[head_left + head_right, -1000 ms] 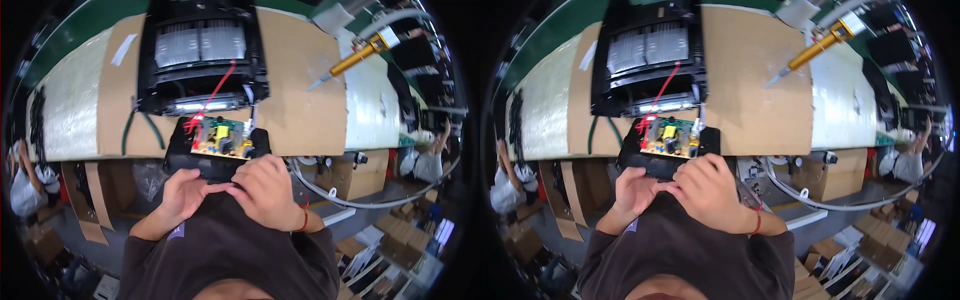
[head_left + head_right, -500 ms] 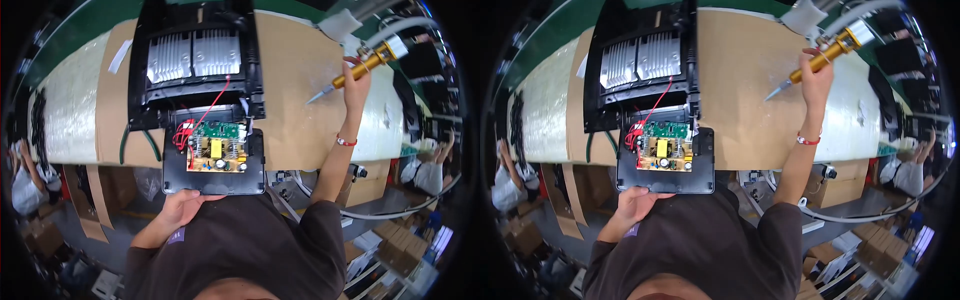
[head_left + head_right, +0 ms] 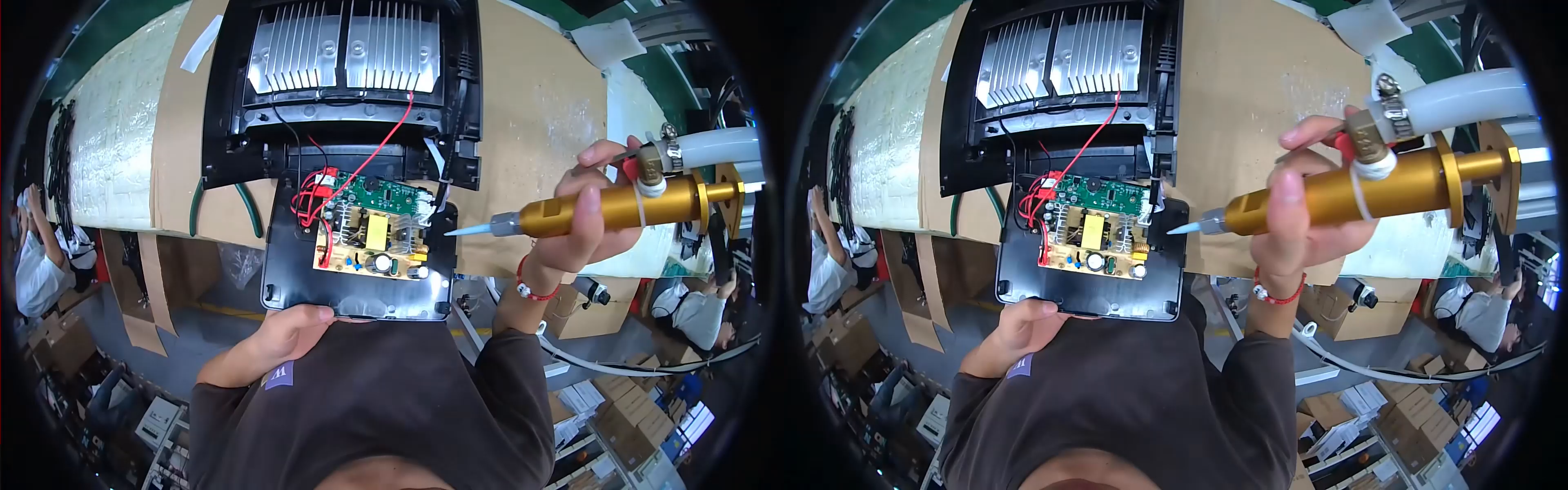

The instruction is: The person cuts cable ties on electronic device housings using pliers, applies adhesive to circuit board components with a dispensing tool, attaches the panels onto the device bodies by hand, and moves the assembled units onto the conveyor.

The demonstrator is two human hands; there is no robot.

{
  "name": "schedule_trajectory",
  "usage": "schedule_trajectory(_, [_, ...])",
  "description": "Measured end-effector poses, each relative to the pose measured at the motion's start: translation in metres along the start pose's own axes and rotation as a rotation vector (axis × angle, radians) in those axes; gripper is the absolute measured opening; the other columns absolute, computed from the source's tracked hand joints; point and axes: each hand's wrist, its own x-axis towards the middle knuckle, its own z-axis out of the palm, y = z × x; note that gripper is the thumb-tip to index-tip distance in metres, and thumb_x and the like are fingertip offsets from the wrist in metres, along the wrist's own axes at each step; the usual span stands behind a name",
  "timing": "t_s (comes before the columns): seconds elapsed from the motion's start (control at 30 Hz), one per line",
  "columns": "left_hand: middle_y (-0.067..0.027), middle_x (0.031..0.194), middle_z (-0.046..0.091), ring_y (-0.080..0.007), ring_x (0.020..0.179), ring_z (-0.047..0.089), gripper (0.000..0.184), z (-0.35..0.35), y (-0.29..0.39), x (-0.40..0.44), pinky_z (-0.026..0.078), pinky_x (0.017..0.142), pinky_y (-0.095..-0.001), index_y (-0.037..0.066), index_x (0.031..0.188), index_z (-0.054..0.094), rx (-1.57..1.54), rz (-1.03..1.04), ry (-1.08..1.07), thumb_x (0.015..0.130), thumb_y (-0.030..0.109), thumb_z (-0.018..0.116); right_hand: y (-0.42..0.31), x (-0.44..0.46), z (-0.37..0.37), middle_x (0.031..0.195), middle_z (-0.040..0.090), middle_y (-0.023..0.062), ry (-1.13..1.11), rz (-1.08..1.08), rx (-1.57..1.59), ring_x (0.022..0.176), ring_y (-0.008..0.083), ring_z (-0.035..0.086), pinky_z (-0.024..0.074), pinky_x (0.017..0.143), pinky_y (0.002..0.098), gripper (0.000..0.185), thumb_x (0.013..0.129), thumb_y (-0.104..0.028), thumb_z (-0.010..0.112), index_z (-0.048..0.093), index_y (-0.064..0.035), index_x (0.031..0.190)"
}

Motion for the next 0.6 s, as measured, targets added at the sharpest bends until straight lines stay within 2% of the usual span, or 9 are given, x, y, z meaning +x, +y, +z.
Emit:
schedule_trajectory(0.07, [-0.0138, 0.133, 0.051, -0.0295, 0.123, 0.049, 0.054, -0.004, -0.002, -0.003, 0.037, 0.104, -0.0484, -0.001, 0.135, 0.040, 0.014, 0.002, 0.015, 0.082, -0.002, 0.050, -0.003, -0.005, 0.010, 0.066, 0.056, 0.0127, 0.007, 0.080, -0.035, 0.063, 0.0123, 0.053, 0.0425, 0.064, 0.0252, 0.066, 0.076, -0.017, 0.059, 0.034, 0.0141, 0.128])
schedule_trajectory(0.1, [-0.0126, 0.133, 0.051, -0.0274, 0.122, 0.049, 0.054, -0.005, -0.003, -0.004, 0.037, 0.105, -0.0461, -0.001, 0.136, 0.040, 0.032, 0.005, 0.024, 0.083, -0.002, 0.050, -0.001, -0.005, 0.011, 0.066, 0.056, 0.0127, 0.002, 0.082, -0.033, 0.063, 0.0123, 0.053, 0.0425, 0.064, 0.0252, 0.066, 0.076, -0.017, 0.059, 0.034, 0.0141, 0.128])
schedule_trajectory(0.2, [-0.0111, 0.132, 0.052, -0.0251, 0.122, 0.050, 0.053, -0.002, -0.004, -0.008, 0.036, 0.105, -0.0423, 0.001, 0.136, 0.041, 0.029, 0.002, 0.093, 0.083, -0.002, 0.051, 0.001, -0.002, 0.018, 0.049, 0.047, 0.0035, 0.023, 0.052, -0.108, 0.073, 0.0168, 0.054, 0.0411, 0.080, 0.0330, 0.066, 0.076, -0.020, 0.056, 0.034, 0.0145, 0.127])
schedule_trajectory(0.3, [-0.0107, 0.126, 0.055, -0.0227, 0.117, 0.052, 0.046, 0.014, 0.003, -0.004, 0.039, 0.102, -0.0381, 0.000, 0.131, 0.047, 0.040, 0.006, 0.102, 0.086, 0.002, 0.054, 0.012, -0.002, 0.017, 0.050, 0.047, 0.0043, 0.060, -0.002, -0.108, 0.073, 0.0167, 0.053, 0.0411, 0.078, 0.0322, 0.065, 0.076, -0.020, 0.056, 0.035, 0.0142, 0.126])
schedule_trajectory(0.6, [-0.0062, 0.108, 0.059, -0.0175, 0.103, 0.056, 0.028, 0.013, 0.002, -0.015, 0.041, 0.095, -0.0320, 0.000, 0.112, 0.058, 0.123, -0.121, 0.281, 0.084, 0.001, 0.060, 0.029, -0.008, 0.022, 0.055, 0.049, 0.0100, 0.105, -0.122, -0.140, 0.069, 0.0167, 0.053, 0.0407, 0.064, 0.0239, 0.060, 0.077, -0.018, 0.056, 0.034, 0.0142, 0.123])
